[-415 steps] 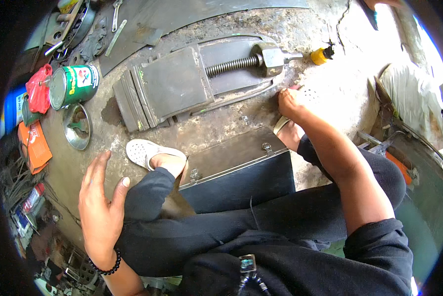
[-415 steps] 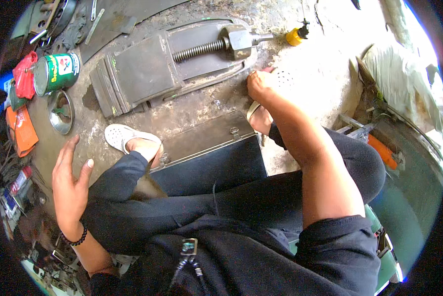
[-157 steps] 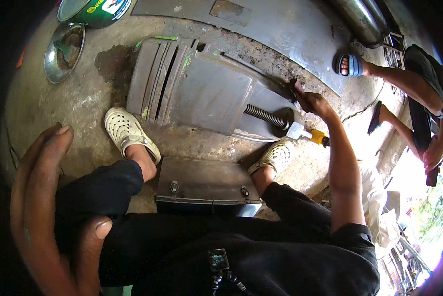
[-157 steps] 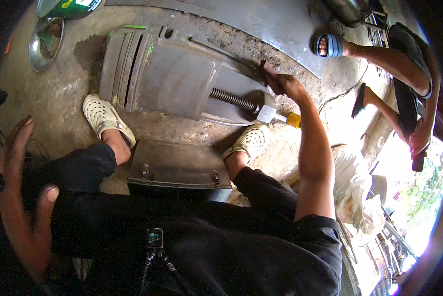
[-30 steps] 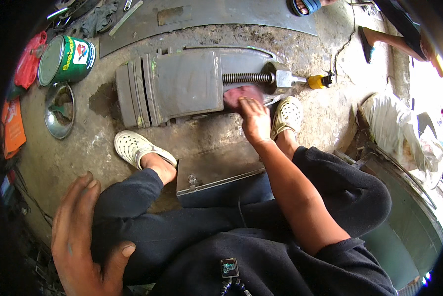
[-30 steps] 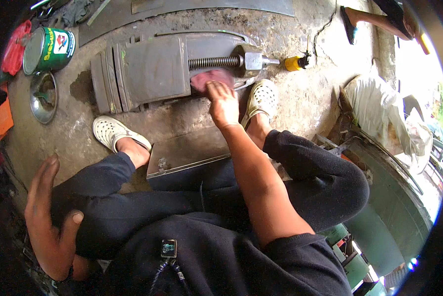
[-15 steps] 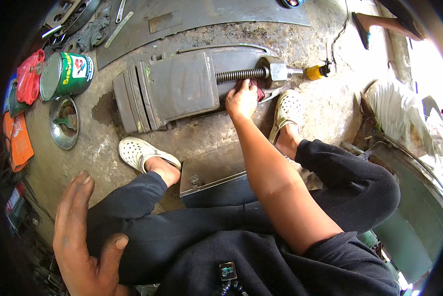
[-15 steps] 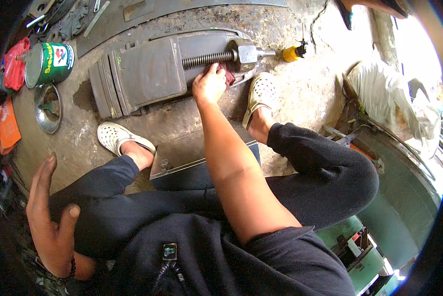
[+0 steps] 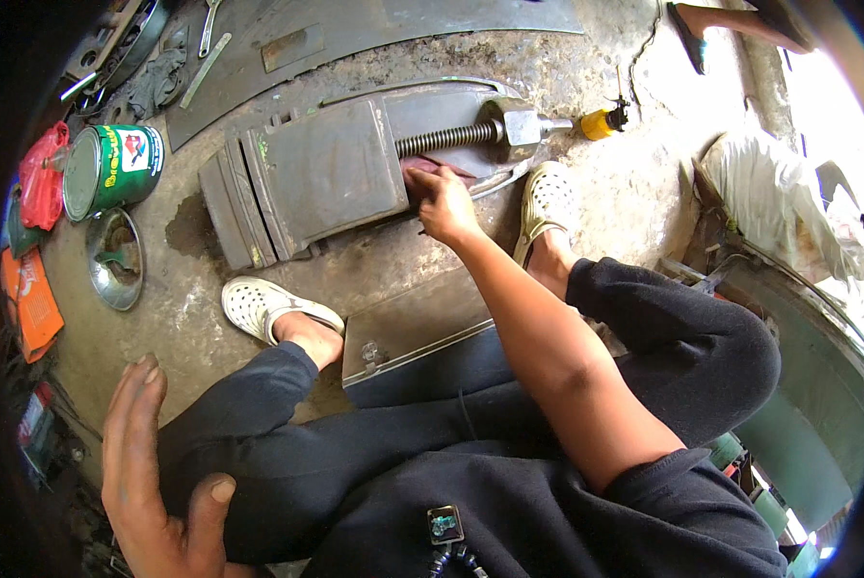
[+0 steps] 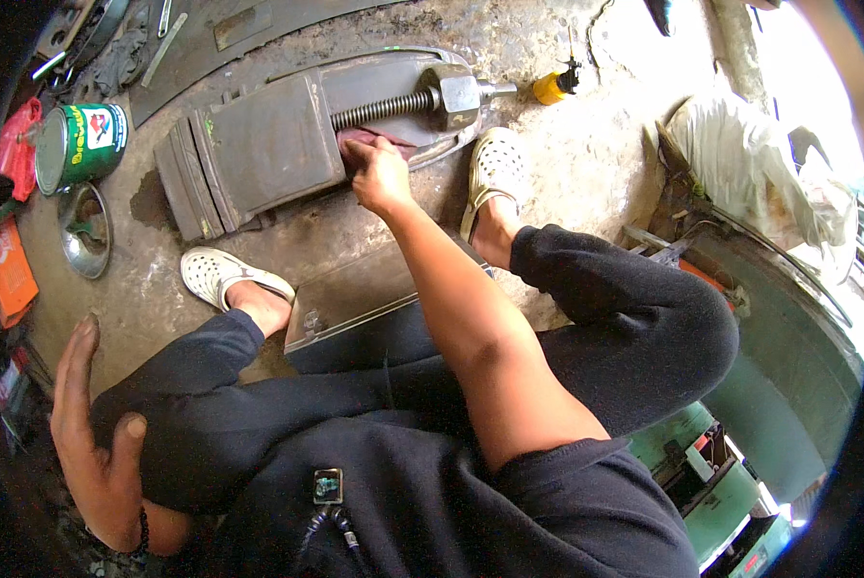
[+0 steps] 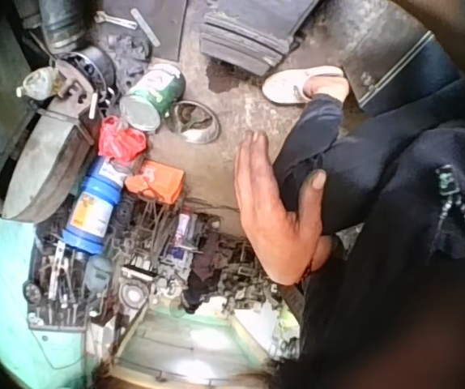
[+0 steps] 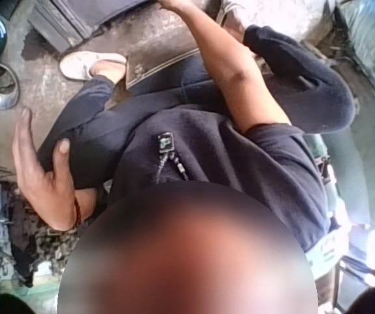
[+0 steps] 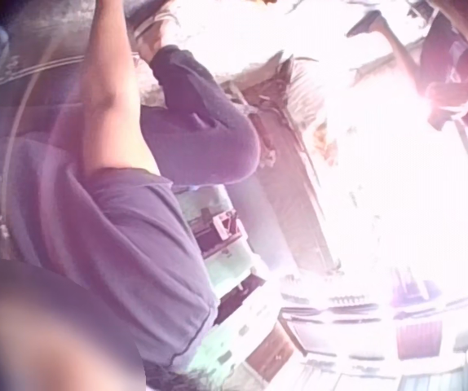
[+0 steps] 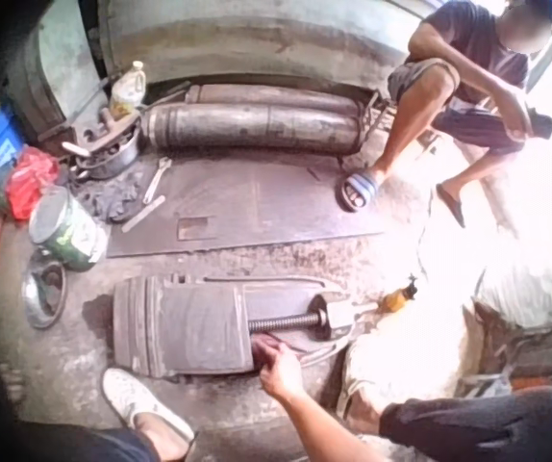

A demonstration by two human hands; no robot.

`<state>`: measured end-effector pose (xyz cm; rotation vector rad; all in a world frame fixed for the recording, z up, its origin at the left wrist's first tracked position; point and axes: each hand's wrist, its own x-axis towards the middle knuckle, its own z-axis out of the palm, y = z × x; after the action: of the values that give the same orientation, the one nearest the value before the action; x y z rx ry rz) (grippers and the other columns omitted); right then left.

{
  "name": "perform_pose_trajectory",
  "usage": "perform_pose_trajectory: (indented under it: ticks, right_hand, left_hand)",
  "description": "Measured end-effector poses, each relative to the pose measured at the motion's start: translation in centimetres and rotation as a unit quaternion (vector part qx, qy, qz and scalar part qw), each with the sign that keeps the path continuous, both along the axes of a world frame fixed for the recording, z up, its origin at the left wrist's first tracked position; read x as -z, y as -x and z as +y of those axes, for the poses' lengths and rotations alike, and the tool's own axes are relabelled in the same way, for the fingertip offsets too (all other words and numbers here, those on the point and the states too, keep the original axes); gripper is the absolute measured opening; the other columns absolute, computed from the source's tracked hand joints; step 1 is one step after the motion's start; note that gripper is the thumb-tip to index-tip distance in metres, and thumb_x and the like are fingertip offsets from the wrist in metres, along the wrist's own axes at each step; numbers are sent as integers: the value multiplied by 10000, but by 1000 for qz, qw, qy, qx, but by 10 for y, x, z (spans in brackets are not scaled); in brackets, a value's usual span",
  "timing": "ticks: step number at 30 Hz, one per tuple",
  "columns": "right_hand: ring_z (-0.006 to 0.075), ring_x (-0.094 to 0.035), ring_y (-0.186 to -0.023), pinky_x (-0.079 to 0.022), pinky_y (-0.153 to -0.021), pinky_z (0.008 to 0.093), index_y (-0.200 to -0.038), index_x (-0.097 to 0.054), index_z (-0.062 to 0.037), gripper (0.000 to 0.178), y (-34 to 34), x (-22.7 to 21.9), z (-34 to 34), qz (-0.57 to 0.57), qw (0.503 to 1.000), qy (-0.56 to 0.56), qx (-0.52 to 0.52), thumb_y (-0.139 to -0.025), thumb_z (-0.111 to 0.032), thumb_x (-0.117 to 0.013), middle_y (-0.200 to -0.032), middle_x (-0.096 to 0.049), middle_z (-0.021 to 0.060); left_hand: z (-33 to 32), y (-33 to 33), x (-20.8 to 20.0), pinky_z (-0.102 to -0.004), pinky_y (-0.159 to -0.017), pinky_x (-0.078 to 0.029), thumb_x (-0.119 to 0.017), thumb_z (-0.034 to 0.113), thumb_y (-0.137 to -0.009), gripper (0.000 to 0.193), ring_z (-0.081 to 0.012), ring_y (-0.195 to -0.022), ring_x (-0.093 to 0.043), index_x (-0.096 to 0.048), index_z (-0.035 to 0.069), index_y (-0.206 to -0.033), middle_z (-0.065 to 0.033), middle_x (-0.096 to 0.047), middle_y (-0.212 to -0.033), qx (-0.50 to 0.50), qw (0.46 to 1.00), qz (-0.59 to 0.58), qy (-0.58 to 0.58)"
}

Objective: The person cleans a metal part by hand, then uses a cloth to wipe it. They also pour a liquid from a bottle into a bowl containing a brush.

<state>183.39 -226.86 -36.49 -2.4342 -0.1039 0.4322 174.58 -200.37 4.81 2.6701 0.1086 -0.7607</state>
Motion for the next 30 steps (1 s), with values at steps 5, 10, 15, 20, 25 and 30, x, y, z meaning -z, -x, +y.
perform_pose_trajectory:
  ticks: [5, 10, 15, 20, 25, 30]
  right_hand:
    - [385, -556, -1021, -450, -918, 456, -1191, -615, -9, 445, 5, 0, 0, -86, 979, 44, 179, -748, -10, -574, -1055, -573, 202]
    - [380, -560, -1083, -443, -961, 431, -1175, -644, -35, 433, -7, 2, 25, -53, 986, 7, 157, -750, -18, -564, -1132, -588, 200]
    - [372, -564, -1119, -439, -990, 417, -1222, -639, -74, 486, -15, 0, 14, -3, 1000, -24, -7, -756, 3, -525, -1151, -602, 207]
    - [361, -576, -1117, -451, -980, 430, -1204, -596, -82, 450, -21, 1, 9, 21, 998, -9, -58, -757, -37, -565, -1135, -620, 194]
    - [331, -592, -1143, -456, -994, 435, -1128, -646, -77, 369, -26, -20, 6, 60, 980, 93, -168, -768, -55, -573, -1157, -643, 192]
    - [340, -599, -1114, -473, -961, 394, -1217, -672, -315, 591, -29, -53, -54, 237, 903, 131, -335, -761, 23, -508, -1129, -650, 147]
  left_hand:
    - [-2, -2, -1, -463, -1130, -288, -567, 439, -910, 734, -409, -1336, -427, -409, -90, -1393, -285, -459, -1405, 11, 1000, 10, -2]
    - [-4, -3, 1, -462, -1134, -278, -561, 430, -916, 723, -401, -1349, -412, -406, -87, -1397, -281, -448, -1417, 13, 1000, 17, 0]
    - [-8, -6, 3, -458, -1139, -270, -560, 420, -918, 711, -396, -1358, -402, -409, -82, -1399, -276, -444, -1424, 23, 999, 22, -2]
    - [-11, -6, 0, -456, -1138, -274, -558, 429, -921, 712, -397, -1353, -409, -413, -79, -1397, -272, -445, -1427, 16, 1000, 22, -12]
    - [-11, -3, 1, -458, -1136, -279, -560, 437, -921, 716, -402, -1349, -414, -414, -79, -1396, -272, -449, -1423, 36, 999, 18, -10]
    - [-12, -2, -2, -462, -1134, -283, -565, 422, -917, 706, -407, -1352, -412, -415, -75, -1396, -276, -453, -1416, 32, 999, 12, -8]
